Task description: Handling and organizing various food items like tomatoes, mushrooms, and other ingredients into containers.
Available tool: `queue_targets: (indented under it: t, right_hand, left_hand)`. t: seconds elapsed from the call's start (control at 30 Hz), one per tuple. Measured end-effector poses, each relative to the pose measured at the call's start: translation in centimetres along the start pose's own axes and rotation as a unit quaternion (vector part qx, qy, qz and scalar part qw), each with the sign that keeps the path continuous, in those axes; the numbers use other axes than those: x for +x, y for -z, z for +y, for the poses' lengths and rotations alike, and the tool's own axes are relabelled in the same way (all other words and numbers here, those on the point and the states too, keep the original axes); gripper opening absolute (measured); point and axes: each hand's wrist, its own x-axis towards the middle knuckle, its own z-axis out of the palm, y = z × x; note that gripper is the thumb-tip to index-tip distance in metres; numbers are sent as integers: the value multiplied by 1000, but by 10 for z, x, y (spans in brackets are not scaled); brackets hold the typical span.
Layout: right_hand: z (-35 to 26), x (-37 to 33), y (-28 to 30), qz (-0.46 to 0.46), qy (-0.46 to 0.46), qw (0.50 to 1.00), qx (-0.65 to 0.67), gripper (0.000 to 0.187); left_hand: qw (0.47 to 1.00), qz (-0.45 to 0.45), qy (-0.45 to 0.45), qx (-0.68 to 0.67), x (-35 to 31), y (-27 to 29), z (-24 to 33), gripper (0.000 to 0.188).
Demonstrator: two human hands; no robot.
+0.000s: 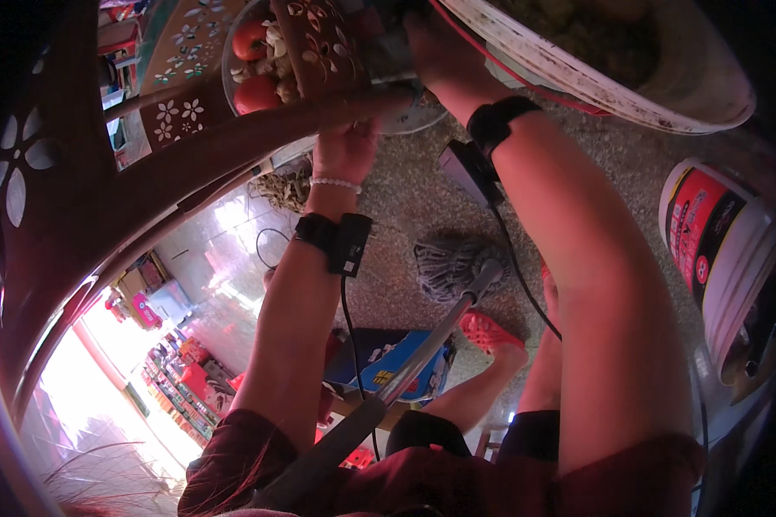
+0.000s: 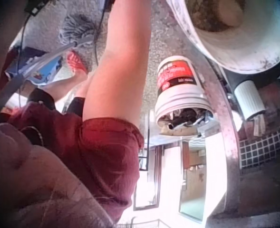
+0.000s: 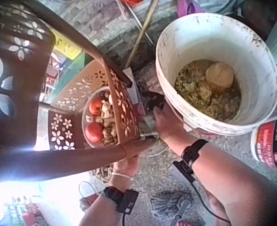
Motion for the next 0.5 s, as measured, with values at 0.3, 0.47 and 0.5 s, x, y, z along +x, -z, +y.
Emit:
queue_targets:
  t: [0.3,0.47,0.5]
  right_hand:
    - [-10,22,26,-54,81,989,-108,18]
    - [-12,24,14,-95,41,995,0,20]
    - [-14,26,14,-96,41,995,1,20]
  left_hand:
    - [990,110,45,81,-14,9,14,21]
    - [973,173,22,153,-16,15,13,25]
    - [966,189,13,176,-16,17,14,26]
